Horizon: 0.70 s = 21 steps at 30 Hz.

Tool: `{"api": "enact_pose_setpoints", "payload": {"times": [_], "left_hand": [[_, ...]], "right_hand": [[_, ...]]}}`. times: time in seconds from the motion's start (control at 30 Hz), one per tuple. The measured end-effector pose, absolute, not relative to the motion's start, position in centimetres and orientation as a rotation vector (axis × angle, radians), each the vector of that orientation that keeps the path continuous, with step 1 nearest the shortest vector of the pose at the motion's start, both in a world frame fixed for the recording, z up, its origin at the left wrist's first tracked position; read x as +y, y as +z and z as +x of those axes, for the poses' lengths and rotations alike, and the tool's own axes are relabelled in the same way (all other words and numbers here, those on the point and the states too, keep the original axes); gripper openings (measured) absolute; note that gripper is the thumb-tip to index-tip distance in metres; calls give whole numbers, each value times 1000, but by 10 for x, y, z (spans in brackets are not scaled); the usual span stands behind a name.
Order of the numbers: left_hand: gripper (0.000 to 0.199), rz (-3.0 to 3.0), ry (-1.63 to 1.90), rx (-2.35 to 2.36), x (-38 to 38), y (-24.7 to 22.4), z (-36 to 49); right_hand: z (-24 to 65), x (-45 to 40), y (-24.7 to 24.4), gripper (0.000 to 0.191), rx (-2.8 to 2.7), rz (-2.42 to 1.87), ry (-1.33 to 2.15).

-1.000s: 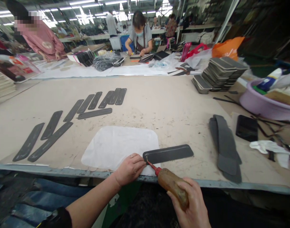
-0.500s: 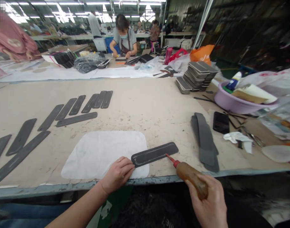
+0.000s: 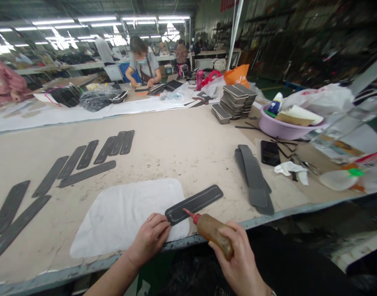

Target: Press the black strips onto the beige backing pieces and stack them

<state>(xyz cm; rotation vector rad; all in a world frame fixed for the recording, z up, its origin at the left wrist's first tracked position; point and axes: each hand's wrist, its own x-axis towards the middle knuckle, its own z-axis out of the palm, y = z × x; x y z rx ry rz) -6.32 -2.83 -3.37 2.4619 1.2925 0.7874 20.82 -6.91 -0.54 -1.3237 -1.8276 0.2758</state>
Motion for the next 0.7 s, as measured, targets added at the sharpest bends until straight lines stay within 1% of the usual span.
{"api": "enact_pose_setpoints", "payload": {"times": [0.13, 0.37, 0.5, 0.57, 0.7], "left_hand": [[15, 2459, 779, 1312, -28, -35, -61], [13, 2462, 834, 1302, -29, -37, -58], [15, 2495, 837, 1277, -28, -38, -59], [15, 2514, 837, 1271, -27, -40, -59], [15, 2529, 821, 1288, -27, -43, -60]], "right_hand": [[210, -65, -10, 31, -1834, -1337, 271], [262, -47, -18, 31, -1655, -1535, -19], [279, -40, -11, 35, -1575, -1564, -102], [282, -36, -7, 35, -1547, -1558, -105], [279, -27, -7, 32, -1569, -1539, -1]]}}
